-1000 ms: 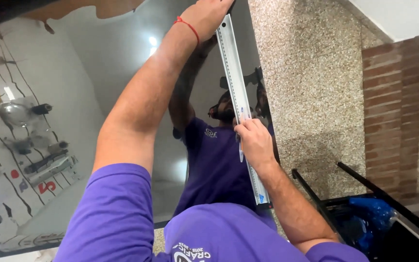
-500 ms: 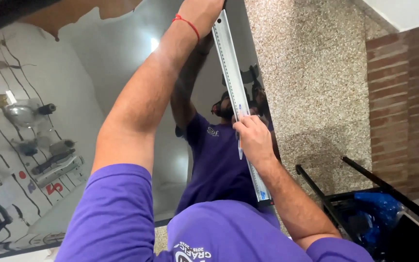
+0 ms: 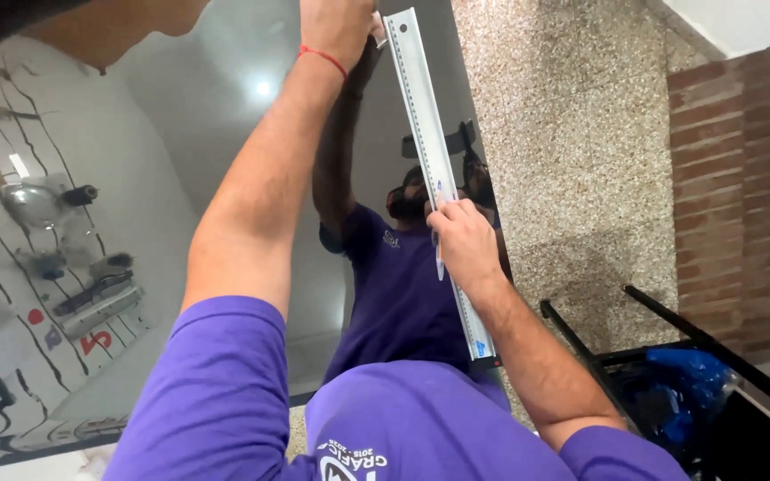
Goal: Measuring and cutting large sheets of black film on a production table using a ruler and a utility knife.
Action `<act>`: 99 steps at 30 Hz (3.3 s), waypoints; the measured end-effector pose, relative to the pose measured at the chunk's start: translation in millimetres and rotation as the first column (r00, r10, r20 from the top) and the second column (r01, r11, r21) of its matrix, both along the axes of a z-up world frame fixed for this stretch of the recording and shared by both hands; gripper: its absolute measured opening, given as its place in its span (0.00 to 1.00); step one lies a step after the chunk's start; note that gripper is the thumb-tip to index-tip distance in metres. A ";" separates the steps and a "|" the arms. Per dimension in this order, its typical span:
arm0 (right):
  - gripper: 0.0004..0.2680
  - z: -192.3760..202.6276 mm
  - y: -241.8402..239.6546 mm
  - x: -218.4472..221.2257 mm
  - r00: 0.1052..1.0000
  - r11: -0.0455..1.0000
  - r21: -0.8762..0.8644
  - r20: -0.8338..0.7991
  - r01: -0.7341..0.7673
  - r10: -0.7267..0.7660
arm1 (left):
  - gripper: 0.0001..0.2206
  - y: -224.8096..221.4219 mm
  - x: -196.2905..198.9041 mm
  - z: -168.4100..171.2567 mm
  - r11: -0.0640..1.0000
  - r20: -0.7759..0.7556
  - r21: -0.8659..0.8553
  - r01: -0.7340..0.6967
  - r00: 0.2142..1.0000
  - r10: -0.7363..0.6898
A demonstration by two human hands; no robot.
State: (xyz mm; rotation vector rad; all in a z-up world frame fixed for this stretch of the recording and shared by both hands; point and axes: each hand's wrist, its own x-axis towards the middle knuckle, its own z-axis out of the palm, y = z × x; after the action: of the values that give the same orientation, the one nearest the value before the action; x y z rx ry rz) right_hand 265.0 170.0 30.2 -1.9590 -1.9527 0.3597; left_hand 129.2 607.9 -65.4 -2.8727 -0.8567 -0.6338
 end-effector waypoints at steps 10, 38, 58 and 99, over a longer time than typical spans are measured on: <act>0.05 -2.4 4.6 1.5 1.000 1.000 0.005 0.011 -0.021 0.021 | 0.32 -91.7 -4.2 51.1 0.999 -0.527 0.046 0.012 0.849 0.014; 0.12 -10.4 -290.4 230.2 0.763 0.886 -0.382 -0.481 0.262 -0.433 | 0.09 -539.9 -17.8 52.3 0.980 -0.181 -0.157 -0.125 0.979 0.096; 0.12 -19.2 -75.2 563.8 0.890 0.924 -0.370 -0.449 -0.098 -0.086 | 0.35 -577.3 113.2 82.5 0.459 -0.436 -0.331 -0.825 0.565 0.701; 0.02 -77.8 548.0 83.3 0.253 -0.114 -0.327 -0.872 -0.938 0.418 | 0.10 -157.7 239.9 42.2 -0.055 -0.253 -0.418 -0.907 0.058 0.966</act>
State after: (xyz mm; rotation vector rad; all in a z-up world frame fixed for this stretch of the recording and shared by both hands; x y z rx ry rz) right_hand 348.3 718.1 -47.6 -0.3336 -2.3887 2.4005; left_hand 369.1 450.1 -23.2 -1.4820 -2.9282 -0.3397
